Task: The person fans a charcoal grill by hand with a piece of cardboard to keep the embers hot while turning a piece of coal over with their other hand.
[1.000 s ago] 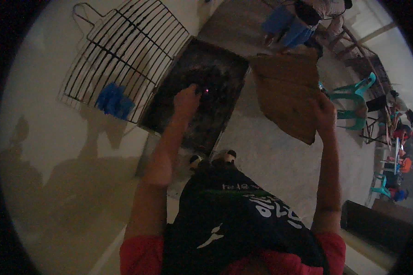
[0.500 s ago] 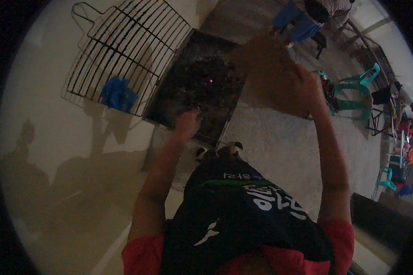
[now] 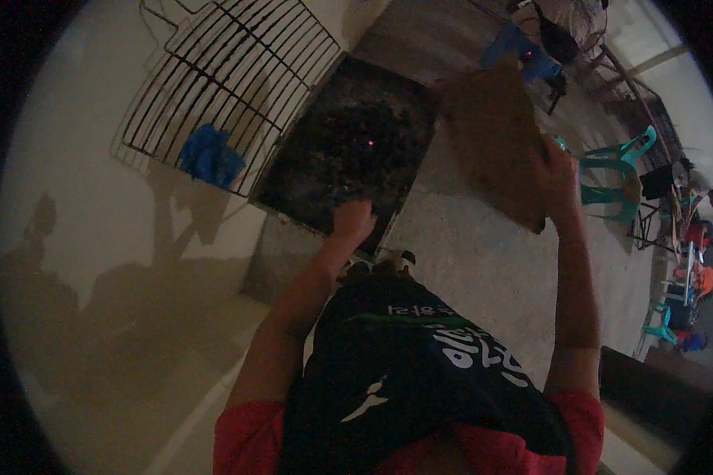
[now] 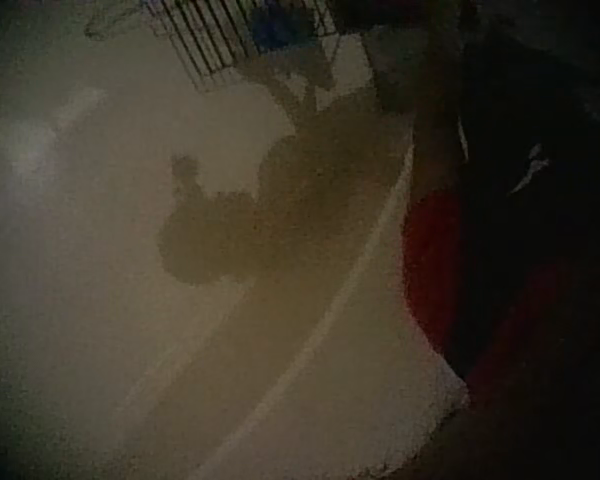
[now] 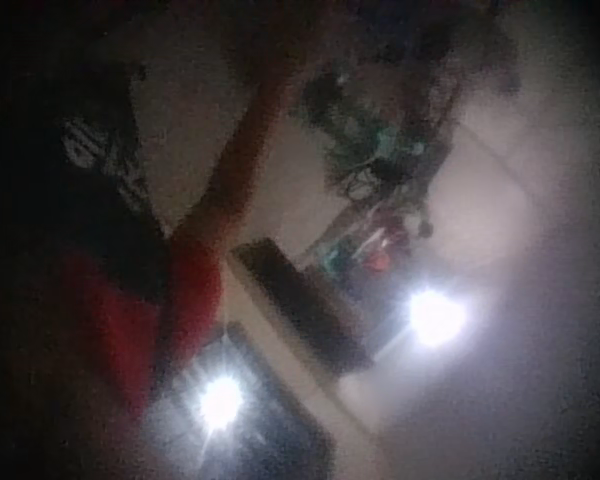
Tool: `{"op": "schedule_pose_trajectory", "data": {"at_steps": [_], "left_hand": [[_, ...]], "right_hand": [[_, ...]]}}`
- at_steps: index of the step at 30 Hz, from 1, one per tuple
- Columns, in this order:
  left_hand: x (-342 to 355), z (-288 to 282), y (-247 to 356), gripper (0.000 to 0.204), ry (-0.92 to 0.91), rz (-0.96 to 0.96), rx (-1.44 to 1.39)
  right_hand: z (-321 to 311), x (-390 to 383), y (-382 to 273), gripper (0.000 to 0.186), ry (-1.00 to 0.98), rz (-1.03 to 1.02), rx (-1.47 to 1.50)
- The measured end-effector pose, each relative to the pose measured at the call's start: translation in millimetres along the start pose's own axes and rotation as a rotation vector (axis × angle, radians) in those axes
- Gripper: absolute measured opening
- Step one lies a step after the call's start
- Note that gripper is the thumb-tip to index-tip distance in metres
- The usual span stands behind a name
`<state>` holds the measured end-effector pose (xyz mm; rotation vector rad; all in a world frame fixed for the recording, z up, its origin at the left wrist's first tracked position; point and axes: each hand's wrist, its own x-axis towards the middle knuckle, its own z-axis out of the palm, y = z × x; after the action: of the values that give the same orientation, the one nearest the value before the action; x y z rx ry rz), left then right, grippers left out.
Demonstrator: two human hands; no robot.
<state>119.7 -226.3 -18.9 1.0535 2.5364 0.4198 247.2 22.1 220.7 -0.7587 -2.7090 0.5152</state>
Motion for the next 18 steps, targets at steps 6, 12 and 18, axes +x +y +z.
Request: {"op": "schedule_pose_trajectory", "data": {"at_steps": [6,12,18], "left_hand": [[1.8,11.2,-8.3,0.021,0.162,0.111,0.007],[-1.4,-5.1,-16.9,0.022,0.242,0.016,-0.284],[4.8,-43.3,-42.6,0.024,0.289,-0.275,-0.354]], "right_hand": [[11.8,-9.5,18.5,0.029,-0.034,-0.070,-0.042],[-0.2,-17.6,8.5,0.024,-0.005,0.039,0.153],[4.3,-19.4,14.2,0.024,0.009,0.060,0.049]]}}
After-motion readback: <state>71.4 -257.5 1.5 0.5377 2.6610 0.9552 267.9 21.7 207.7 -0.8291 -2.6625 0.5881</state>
